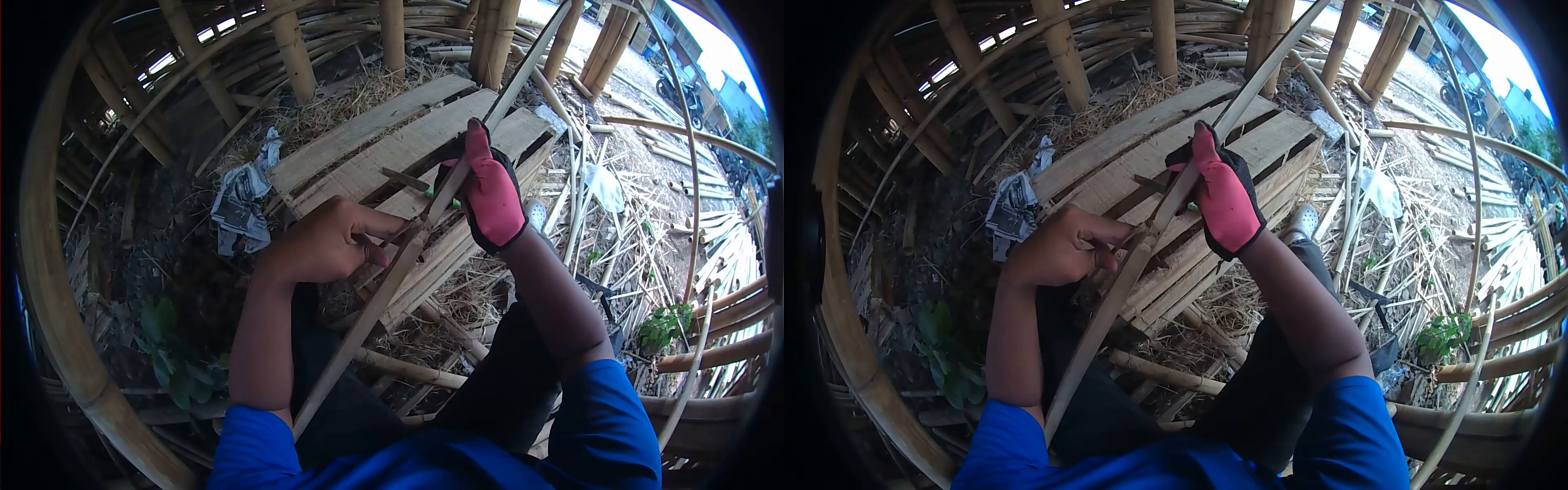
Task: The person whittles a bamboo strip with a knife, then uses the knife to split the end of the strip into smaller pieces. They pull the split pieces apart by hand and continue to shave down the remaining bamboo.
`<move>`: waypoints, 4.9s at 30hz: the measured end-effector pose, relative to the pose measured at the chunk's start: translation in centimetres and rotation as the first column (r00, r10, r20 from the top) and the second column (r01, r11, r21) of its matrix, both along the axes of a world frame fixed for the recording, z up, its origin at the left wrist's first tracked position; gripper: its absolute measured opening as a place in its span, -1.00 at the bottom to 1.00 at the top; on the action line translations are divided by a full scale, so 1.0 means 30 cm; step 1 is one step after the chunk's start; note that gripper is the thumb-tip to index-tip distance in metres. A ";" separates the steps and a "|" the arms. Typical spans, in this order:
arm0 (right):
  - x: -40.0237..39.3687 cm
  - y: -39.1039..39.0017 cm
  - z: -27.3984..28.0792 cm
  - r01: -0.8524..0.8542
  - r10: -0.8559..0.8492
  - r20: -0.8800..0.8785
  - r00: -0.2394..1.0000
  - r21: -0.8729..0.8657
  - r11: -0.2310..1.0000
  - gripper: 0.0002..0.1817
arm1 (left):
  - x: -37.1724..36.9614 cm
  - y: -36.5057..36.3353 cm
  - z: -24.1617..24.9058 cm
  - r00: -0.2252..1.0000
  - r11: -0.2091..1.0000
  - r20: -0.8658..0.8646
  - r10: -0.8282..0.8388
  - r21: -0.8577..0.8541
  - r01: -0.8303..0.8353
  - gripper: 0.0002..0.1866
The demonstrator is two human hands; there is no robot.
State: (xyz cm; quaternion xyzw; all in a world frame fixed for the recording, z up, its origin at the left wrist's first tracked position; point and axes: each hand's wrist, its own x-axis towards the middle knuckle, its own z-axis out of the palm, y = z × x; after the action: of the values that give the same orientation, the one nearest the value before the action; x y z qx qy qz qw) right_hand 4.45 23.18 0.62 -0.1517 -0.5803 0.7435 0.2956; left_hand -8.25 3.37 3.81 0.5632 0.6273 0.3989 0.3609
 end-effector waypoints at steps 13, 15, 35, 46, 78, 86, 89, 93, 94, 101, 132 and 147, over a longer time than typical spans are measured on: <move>0.041 -0.012 -0.011 -0.212 0.212 0.010 0.977 -0.048 0.976 -0.43 | 0.014 0.044 -0.023 0.692 0.893 -0.665 0.281 0.445 0.066 -0.73; 0.035 -0.007 -0.030 -0.305 0.305 0.042 0.952 -0.002 0.952 -0.30 | 0.012 0.057 -0.045 0.688 0.838 -0.630 0.359 0.543 0.060 -0.74; -0.014 -0.041 -0.023 0.066 -0.069 -0.116 0.991 -0.035 0.997 -0.38 | 0.055 0.109 -0.068 0.548 0.602 -0.259 0.796 0.438 -0.667 -0.65; -0.006 -0.076 0.003 0.000 -0.044 0.226 0.973 0.190 0.982 -0.42 | 0.116 0.129 -0.049 0.850 0.801 0.440 0.291 0.374 -0.468 -0.50; -0.004 0.050 0.026 0.128 -0.130 0.070 0.989 0.033 0.991 -0.40 | -0.010 0.054 -0.040 0.810 0.896 -0.467 0.354 0.419 -0.149 -0.69; -0.030 0.025 -0.019 0.128 -0.134 0.076 0.988 0.078 0.989 -0.37 | 0.021 0.109 -0.047 0.712 0.827 -0.434 0.551 0.398 -0.398 -0.73; -0.033 0.005 -0.021 0.128 -0.140 0.103 0.985 0.113 0.985 -0.36 | 0.008 0.130 -0.088 0.854 0.835 -0.215 0.474 0.416 -0.359 -0.68; -0.015 -0.020 0.002 0.055 -0.100 0.259 0.961 0.173 0.983 -0.35 | 0.078 0.127 -0.044 0.949 0.834 0.180 0.258 0.454 -0.313 -0.58; -0.016 -0.019 0.000 0.059 -0.102 0.258 0.961 0.171 0.984 -0.35 | 0.082 0.122 -0.043 0.950 0.836 0.178 0.255 0.453 -0.309 -0.58; -0.036 0.019 -0.016 0.136 -0.145 0.161 0.976 0.066 0.989 -0.34 | -0.003 0.103 -0.049 0.939 0.824 -0.333 -0.085 0.507 0.254 -0.61; 0.007 0.035 0.030 0.021 -0.021 0.017 1.000 0.004 1.000 -0.36 | 0.029 0.092 -0.062 0.733 0.870 -0.605 0.311 0.492 0.036 -0.74; 0.014 -0.015 0.054 0.269 -0.271 -0.092 0.958 -0.040 0.962 -0.55 | 0.101 0.138 -0.083 0.897 0.830 -0.238 0.372 0.518 -0.206 -0.84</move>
State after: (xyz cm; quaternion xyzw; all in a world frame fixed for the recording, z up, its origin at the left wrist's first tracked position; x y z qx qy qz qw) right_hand 4.86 22.72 2.23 -0.1973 -0.5291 0.7104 0.4201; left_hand -5.22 7.52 1.32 0.5902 0.6386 0.4926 0.0346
